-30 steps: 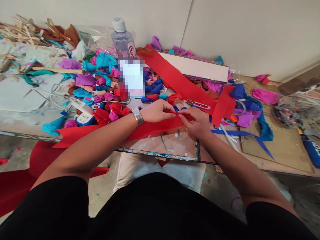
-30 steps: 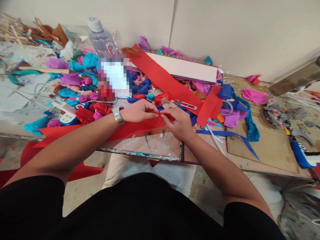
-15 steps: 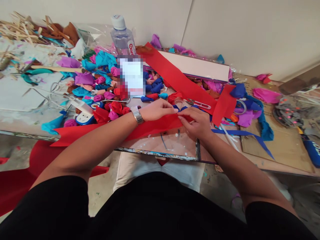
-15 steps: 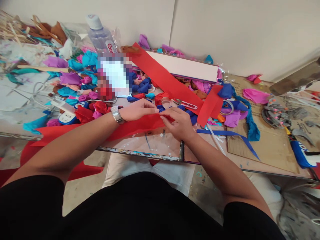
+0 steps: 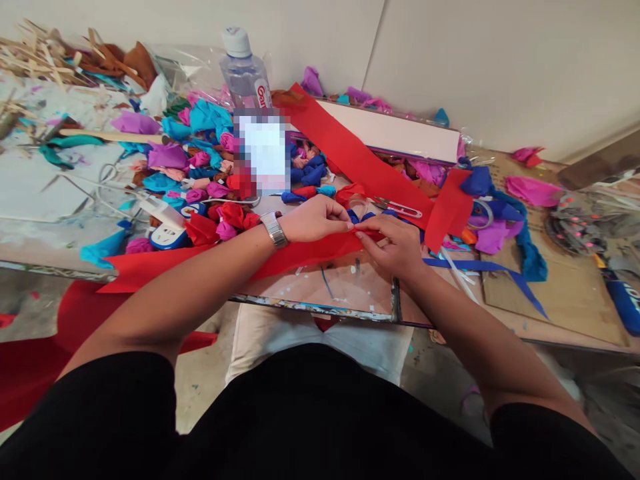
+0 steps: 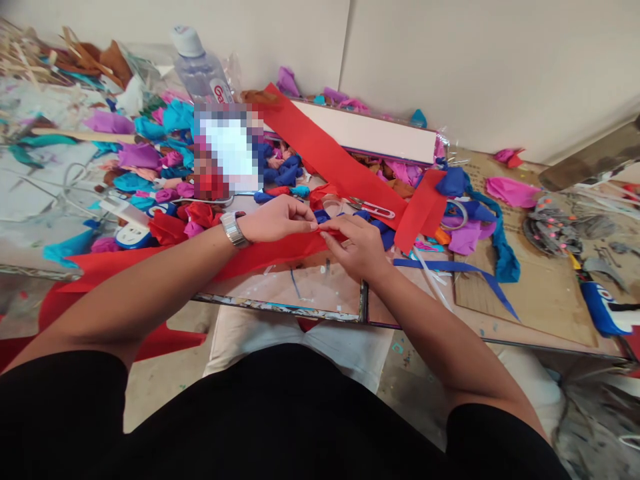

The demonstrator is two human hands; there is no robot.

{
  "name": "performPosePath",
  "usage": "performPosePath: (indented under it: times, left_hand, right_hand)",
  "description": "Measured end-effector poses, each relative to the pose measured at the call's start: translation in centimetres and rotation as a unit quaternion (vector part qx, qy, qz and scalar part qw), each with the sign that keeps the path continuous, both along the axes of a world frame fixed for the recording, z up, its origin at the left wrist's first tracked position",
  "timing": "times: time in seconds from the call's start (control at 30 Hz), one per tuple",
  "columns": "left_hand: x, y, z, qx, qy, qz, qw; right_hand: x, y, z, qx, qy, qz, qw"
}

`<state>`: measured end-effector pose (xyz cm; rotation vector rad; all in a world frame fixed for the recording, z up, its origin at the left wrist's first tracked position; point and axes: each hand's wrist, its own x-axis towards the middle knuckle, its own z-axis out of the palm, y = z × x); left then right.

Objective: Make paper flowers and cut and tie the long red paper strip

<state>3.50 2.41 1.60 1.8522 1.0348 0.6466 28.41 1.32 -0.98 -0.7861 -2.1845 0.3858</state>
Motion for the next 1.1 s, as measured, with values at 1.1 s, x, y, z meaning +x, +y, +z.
performPosePath:
  times: [1.1]
  left_hand:
    - [1.5,-1.7,0.3,0.102,-0.012,0.070,0.992]
  right_hand:
    - [-0.4,0.1,0.7,0.043,0.014,-0.037,0.998]
